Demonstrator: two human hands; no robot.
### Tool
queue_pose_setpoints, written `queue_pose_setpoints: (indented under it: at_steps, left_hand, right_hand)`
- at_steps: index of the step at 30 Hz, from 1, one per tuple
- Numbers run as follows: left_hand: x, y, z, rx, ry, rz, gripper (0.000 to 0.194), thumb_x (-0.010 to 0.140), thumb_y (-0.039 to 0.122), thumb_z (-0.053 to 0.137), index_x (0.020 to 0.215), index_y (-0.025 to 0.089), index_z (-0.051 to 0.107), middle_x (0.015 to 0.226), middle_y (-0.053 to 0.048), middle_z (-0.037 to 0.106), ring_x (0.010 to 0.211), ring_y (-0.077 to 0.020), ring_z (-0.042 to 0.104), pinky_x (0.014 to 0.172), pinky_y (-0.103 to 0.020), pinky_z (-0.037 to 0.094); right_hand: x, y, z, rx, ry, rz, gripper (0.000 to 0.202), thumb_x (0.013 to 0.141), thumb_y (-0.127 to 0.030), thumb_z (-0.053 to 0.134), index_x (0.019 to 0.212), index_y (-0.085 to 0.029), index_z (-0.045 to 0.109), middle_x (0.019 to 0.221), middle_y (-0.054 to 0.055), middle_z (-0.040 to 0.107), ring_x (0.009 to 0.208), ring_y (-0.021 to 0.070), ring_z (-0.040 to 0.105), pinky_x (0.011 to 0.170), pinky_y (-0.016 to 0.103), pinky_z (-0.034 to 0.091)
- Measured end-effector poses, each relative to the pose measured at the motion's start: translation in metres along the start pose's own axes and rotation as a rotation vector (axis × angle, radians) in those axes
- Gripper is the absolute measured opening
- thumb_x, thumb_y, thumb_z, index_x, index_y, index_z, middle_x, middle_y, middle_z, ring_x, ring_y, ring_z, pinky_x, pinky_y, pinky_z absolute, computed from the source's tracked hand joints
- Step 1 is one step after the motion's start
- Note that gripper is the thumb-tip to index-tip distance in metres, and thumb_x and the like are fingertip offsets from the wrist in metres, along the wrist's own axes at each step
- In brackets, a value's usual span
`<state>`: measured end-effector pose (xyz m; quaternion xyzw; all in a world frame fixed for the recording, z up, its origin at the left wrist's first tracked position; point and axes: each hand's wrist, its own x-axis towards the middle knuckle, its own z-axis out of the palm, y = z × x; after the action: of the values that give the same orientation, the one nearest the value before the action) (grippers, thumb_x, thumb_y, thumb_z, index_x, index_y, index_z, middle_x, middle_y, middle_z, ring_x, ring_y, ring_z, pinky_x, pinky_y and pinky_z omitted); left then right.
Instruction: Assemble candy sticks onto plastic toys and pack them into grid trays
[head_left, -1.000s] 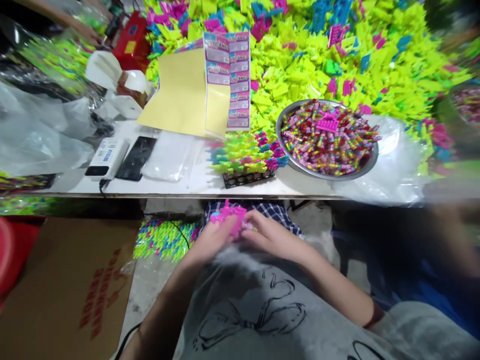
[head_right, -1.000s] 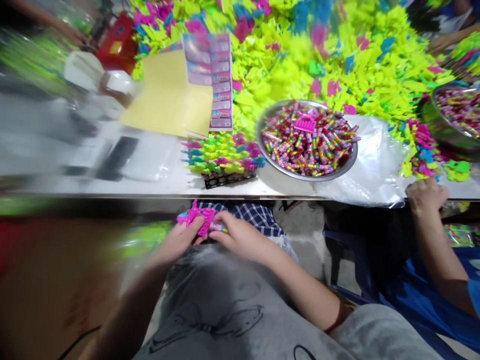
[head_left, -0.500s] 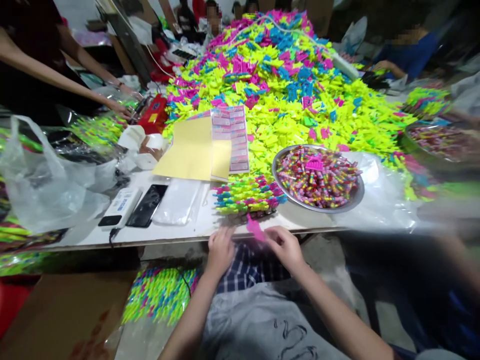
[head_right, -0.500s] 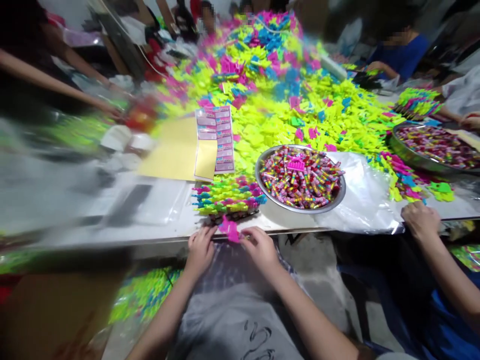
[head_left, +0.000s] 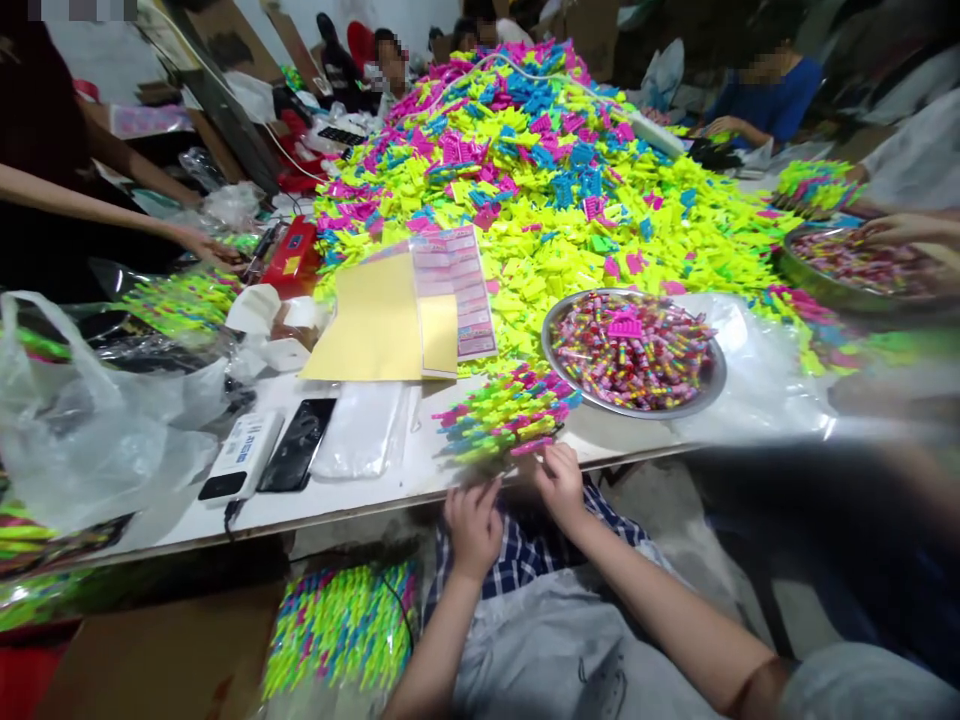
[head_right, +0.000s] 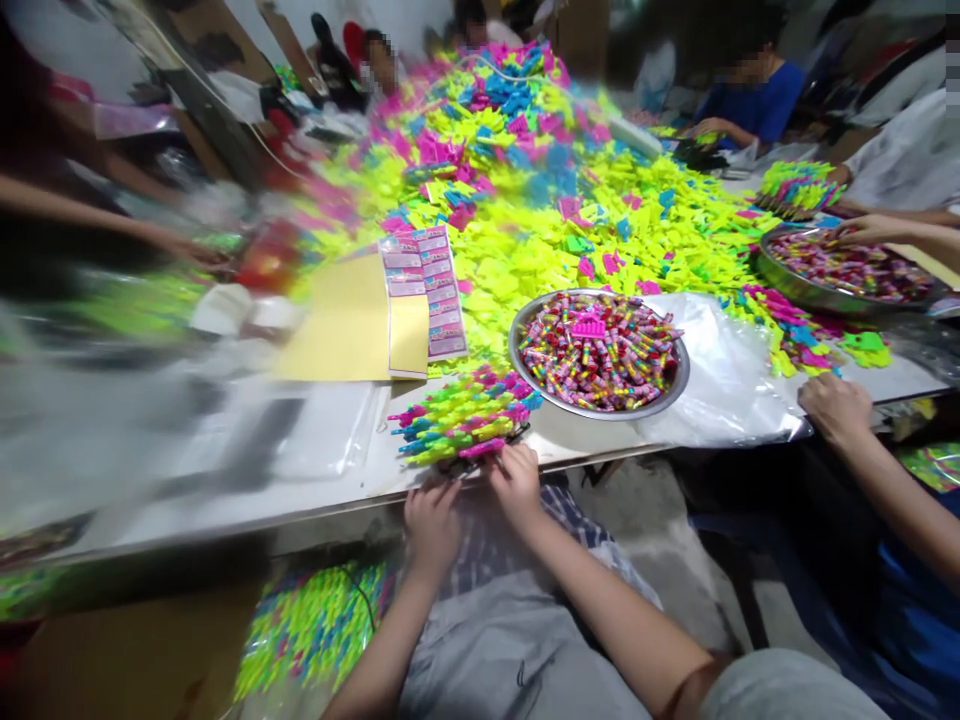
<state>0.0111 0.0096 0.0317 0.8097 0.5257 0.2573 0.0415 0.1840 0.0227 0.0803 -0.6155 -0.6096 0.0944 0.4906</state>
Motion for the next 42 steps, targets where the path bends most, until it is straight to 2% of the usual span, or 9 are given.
queue_pose_setpoints:
  at_steps: [10, 21, 26, 31, 34, 36, 38, 40, 42]
  left_hand:
    - [0.001, -0.003, 0.002, 0.039, 0.005, -0.006, 0.037, 0.080, 0.016, 0.040, 0.110, 0.025, 0.060, 0.099, -0.008, 0.058, 0.102, -0.0230, 0.048, 0.100, -0.049, 0.026]
    - [0.002, -0.001, 0.000, 0.031, -0.009, -0.004, 0.037, 0.079, 0.015, 0.039, 0.109, 0.025, 0.061, 0.102, -0.007, 0.058, 0.102, -0.0236, 0.047, 0.101, -0.048, 0.024]
    - [0.004, -0.006, 0.003, 0.058, -0.007, 0.009, 0.038, 0.077, 0.014, 0.040, 0.108, 0.025, 0.061, 0.094, -0.007, 0.059, 0.097, -0.0239, 0.050, 0.097, -0.049, 0.027]
    - [0.007, -0.016, 0.009, 0.070, -0.004, 0.079, 0.039, 0.074, 0.013, 0.043, 0.106, 0.026, 0.062, 0.090, -0.007, 0.061, 0.088, -0.0233, 0.053, 0.089, -0.048, 0.034]
    - [0.003, -0.018, 0.010, 0.065, 0.077, 0.083, 0.039, 0.075, 0.013, 0.042, 0.107, 0.026, 0.061, 0.091, -0.007, 0.060, 0.090, -0.0224, 0.053, 0.091, -0.046, 0.035]
    - [0.000, -0.020, 0.012, 0.060, 0.161, 0.080, 0.040, 0.076, 0.012, 0.041, 0.109, 0.026, 0.060, 0.094, -0.007, 0.059, 0.095, -0.0226, 0.052, 0.094, -0.045, 0.033]
    - [-0.001, -0.024, 0.017, 0.068, 0.236, 0.096, 0.040, 0.077, 0.010, 0.040, 0.108, 0.027, 0.060, 0.096, -0.006, 0.059, 0.096, -0.0212, 0.052, 0.094, -0.044, 0.034]
    - [0.002, -0.028, 0.024, 0.093, 0.311, 0.106, 0.039, 0.077, 0.007, 0.040, 0.104, 0.026, 0.062, 0.096, -0.005, 0.060, 0.093, -0.0193, 0.055, 0.090, -0.040, 0.037]
    - [0.007, -0.028, 0.027, 0.111, 0.361, 0.088, 0.037, 0.077, 0.006, 0.041, 0.101, 0.024, 0.063, 0.098, -0.006, 0.062, 0.093, -0.0195, 0.056, 0.088, -0.039, 0.038]
  right_hand:
    - [-0.007, 0.002, 0.014, -0.046, 0.002, -0.001, 0.020, 0.084, -0.021, 0.045, 0.085, -0.016, 0.064, 0.074, 0.007, 0.063, 0.074, 0.0189, 0.052, 0.069, 0.033, 0.038]
    - [-0.006, -0.002, 0.018, -0.097, 0.008, 0.032, 0.016, 0.083, -0.021, 0.048, 0.087, -0.016, 0.063, 0.078, 0.007, 0.064, 0.075, 0.0195, 0.050, 0.069, 0.032, 0.037]
    - [-0.003, -0.005, 0.019, -0.126, 0.019, 0.050, 0.017, 0.083, -0.019, 0.046, 0.075, -0.017, 0.062, 0.074, 0.005, 0.063, 0.073, 0.0181, 0.050, 0.068, 0.031, 0.036]
    - [0.004, -0.011, 0.021, -0.144, 0.026, 0.028, 0.022, 0.082, -0.013, 0.044, 0.066, -0.018, 0.058, 0.068, 0.004, 0.061, 0.070, 0.0185, 0.051, 0.065, 0.032, 0.035]
    - [0.000, -0.014, 0.021, -0.126, 0.039, -0.011, 0.024, 0.081, -0.012, 0.045, 0.063, -0.019, 0.058, 0.065, 0.004, 0.061, 0.066, 0.0176, 0.053, 0.062, 0.030, 0.037]
    - [-0.004, -0.012, 0.013, -0.108, 0.045, -0.032, 0.022, 0.082, -0.013, 0.045, 0.070, -0.020, 0.061, 0.069, 0.003, 0.064, 0.067, 0.0172, 0.055, 0.063, 0.030, 0.040]
    - [0.001, -0.004, -0.005, -0.108, 0.069, -0.079, 0.020, 0.082, -0.014, 0.045, 0.082, -0.021, 0.064, 0.076, 0.004, 0.066, 0.071, 0.0174, 0.057, 0.066, 0.030, 0.042]
    - [0.020, 0.009, -0.037, -0.149, 0.123, -0.151, 0.020, 0.082, -0.017, 0.046, 0.090, -0.020, 0.064, 0.082, 0.005, 0.067, 0.075, 0.0181, 0.058, 0.070, 0.032, 0.042]
    - [0.057, 0.022, -0.078, -0.240, 0.182, -0.165, 0.021, 0.082, -0.018, 0.047, 0.094, -0.020, 0.065, 0.085, 0.005, 0.067, 0.079, 0.0184, 0.058, 0.074, 0.033, 0.041]
